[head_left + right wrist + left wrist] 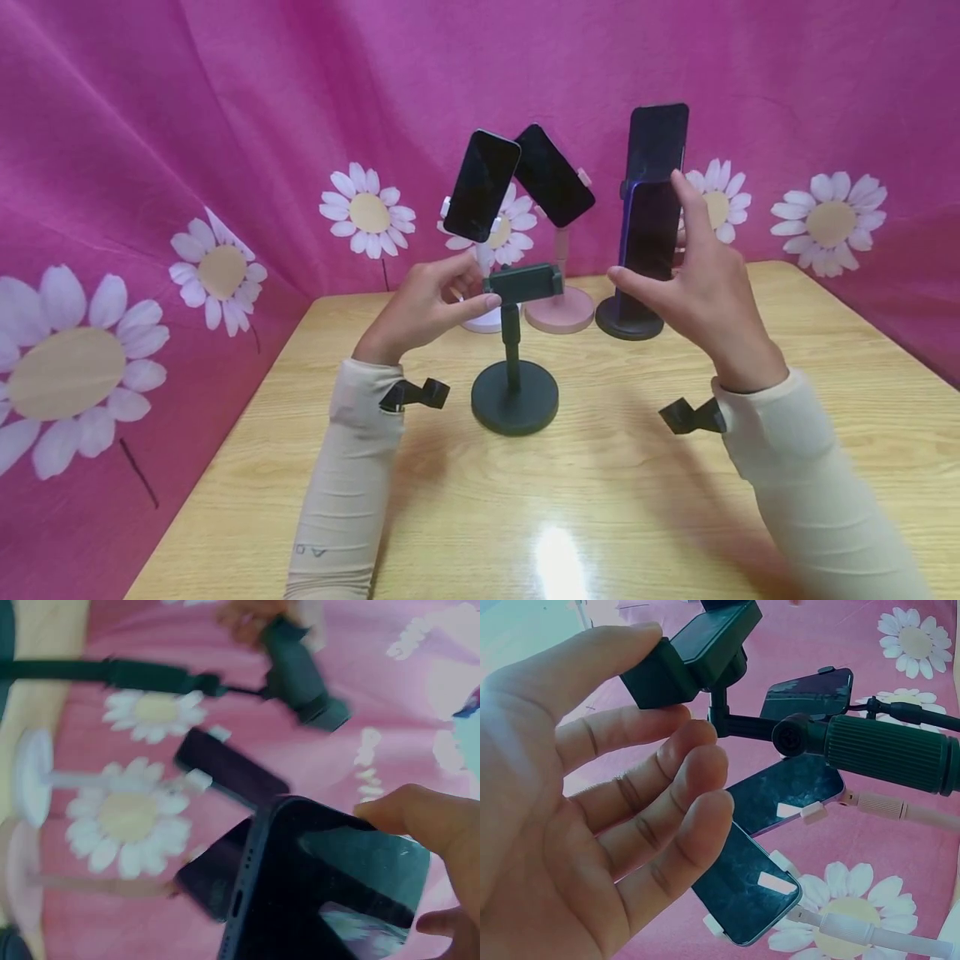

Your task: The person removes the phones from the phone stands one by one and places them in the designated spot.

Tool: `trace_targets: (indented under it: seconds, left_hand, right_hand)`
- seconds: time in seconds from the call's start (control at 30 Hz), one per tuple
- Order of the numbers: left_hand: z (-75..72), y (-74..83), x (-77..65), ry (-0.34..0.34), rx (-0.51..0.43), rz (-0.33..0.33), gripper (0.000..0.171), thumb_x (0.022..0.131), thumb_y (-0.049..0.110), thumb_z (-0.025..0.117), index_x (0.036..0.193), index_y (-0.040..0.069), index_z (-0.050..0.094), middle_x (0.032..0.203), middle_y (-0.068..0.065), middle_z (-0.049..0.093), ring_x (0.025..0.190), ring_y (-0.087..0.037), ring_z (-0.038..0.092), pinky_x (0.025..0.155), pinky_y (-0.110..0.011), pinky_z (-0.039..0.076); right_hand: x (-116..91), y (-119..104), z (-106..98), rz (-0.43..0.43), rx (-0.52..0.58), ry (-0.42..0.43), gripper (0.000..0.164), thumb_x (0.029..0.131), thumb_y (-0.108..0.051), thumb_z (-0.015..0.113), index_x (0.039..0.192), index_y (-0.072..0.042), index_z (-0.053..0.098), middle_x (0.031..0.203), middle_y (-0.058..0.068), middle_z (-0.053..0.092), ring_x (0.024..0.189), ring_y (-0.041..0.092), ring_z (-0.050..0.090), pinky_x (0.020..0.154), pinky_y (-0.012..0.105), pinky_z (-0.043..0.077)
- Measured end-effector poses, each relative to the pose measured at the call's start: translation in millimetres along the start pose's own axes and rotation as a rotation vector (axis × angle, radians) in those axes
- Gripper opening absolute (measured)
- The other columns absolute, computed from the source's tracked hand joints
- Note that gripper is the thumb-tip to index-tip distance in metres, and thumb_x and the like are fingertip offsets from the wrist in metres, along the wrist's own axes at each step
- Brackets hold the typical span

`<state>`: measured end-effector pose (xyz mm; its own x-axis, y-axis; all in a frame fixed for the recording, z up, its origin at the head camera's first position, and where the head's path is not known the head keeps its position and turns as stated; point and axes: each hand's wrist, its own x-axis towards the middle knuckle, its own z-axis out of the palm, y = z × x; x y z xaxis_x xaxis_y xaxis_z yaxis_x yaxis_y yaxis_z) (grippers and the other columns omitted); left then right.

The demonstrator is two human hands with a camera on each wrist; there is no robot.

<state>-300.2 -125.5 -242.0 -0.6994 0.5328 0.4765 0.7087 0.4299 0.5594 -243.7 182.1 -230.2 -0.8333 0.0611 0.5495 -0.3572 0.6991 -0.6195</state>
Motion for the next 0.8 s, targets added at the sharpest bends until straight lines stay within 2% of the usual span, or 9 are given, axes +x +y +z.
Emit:
trace_targets:
  seconds: [0.1, 0.17, 0.27, 0.33, 0.4, 0.63, 0.73, 0.8]
  left_hand:
    - [0.4, -0.3, -0.9, -0.003, 0.001, -0.01, 0.023, 0.086, 0.031, 0.073, 0.098, 0.014, 0.063, 0.088, 0.0, 0.064, 0.08, -0.015, 0.062, 0.07, -0.032, 0.054]
    - [1.0, -0.8, -1.6, -0.005, 0.0, -0.015, 0.023, 0.086, 0.031, 0.073, 0.099, 0.014, 0.063, 0.088, 0.0, 0.064, 0.081, -0.016, 0.062, 0.069, -0.033, 0.054]
    - [1.8, -2.3, -2.6, -0.009, 0.0, -0.014, 0.024, 0.086, 0.031, 0.072, 0.1, 0.014, 0.063, 0.089, 0.001, 0.063, 0.081, -0.016, 0.062, 0.07, -0.034, 0.054]
    - [2.0, -3.2, -3.0, -0.008, 0.001, -0.008, 0.024, 0.086, 0.03, 0.072, 0.1, 0.013, 0.063, 0.089, 0.0, 0.064, 0.082, -0.016, 0.061, 0.071, -0.035, 0.054]
    - [1.9, -4.2, -3.3, -0.007, 0.0, -0.006, 0.024, 0.086, 0.03, 0.072, 0.101, 0.013, 0.063, 0.089, 0.0, 0.064, 0.082, -0.016, 0.061, 0.072, -0.036, 0.054]
    - [0.4, -3.9, -2.1, -0.002, -0.01, -0.003, 0.024, 0.086, 0.029, 0.072, 0.1, 0.013, 0.062, 0.09, -0.001, 0.064, 0.083, -0.017, 0.062, 0.073, -0.037, 0.054]
    - [0.0, -2.5, -1.3, -0.003, -0.007, -0.001, 0.024, 0.086, 0.029, 0.073, 0.099, 0.013, 0.062, 0.09, -0.001, 0.064, 0.083, -0.016, 0.062, 0.073, -0.035, 0.054]
    - [-0.3, -1.6, -0.7, -0.005, -0.007, 0.0, 0.024, 0.086, 0.029, 0.073, 0.1, 0.013, 0.062, 0.09, -0.001, 0.064, 0.083, -0.016, 0.062, 0.073, -0.035, 0.054]
  right_hand:
    - [4, 19, 5, 0.082, -0.082, -0.096, 0.109, 0.075, -0.051, 0.077, 0.154, -0.031, 0.005, 0.114, 0.024, 0.056, 0.098, 0.04, 0.056, 0.072, 0.055, 0.05]
    - [5, 35, 10, 0.13, -0.13, -0.165, 0.104, 0.075, -0.052, 0.077, 0.151, -0.015, 0.017, 0.109, 0.024, 0.056, 0.094, 0.04, 0.056, 0.071, 0.053, 0.049]
    - [8, 58, 18, 0.181, -0.192, -0.267, 0.089, 0.073, -0.051, 0.078, 0.129, 0.004, 0.036, 0.101, 0.024, 0.057, 0.086, 0.038, 0.057, 0.067, 0.046, 0.048]
    - [11, 70, 25, 0.21, -0.234, -0.332, 0.08, 0.073, -0.051, 0.078, 0.114, 0.008, 0.042, 0.094, 0.024, 0.057, 0.081, 0.037, 0.058, 0.064, 0.043, 0.048]
    - [13, 80, 31, 0.242, -0.271, -0.395, 0.079, 0.073, -0.051, 0.077, 0.109, 0.009, 0.042, 0.091, 0.025, 0.056, 0.078, 0.036, 0.059, 0.061, 0.041, 0.049]
    - [17, 105, 45, 0.292, -0.383, -0.562, 0.089, 0.072, -0.056, 0.075, 0.111, 0.017, 0.04, 0.095, 0.029, 0.051, 0.083, 0.038, 0.057, 0.068, 0.046, 0.053]
    - [17, 114, 47, 0.302, -0.425, -0.631, 0.091, 0.072, -0.059, 0.073, 0.109, 0.017, 0.042, 0.094, 0.026, 0.051, 0.082, 0.037, 0.056, 0.066, 0.044, 0.053]
    - [16, 119, 49, 0.312, -0.444, -0.678, 0.086, 0.073, -0.059, 0.072, 0.107, 0.015, 0.046, 0.092, 0.023, 0.052, 0.08, 0.034, 0.056, 0.064, 0.04, 0.052]
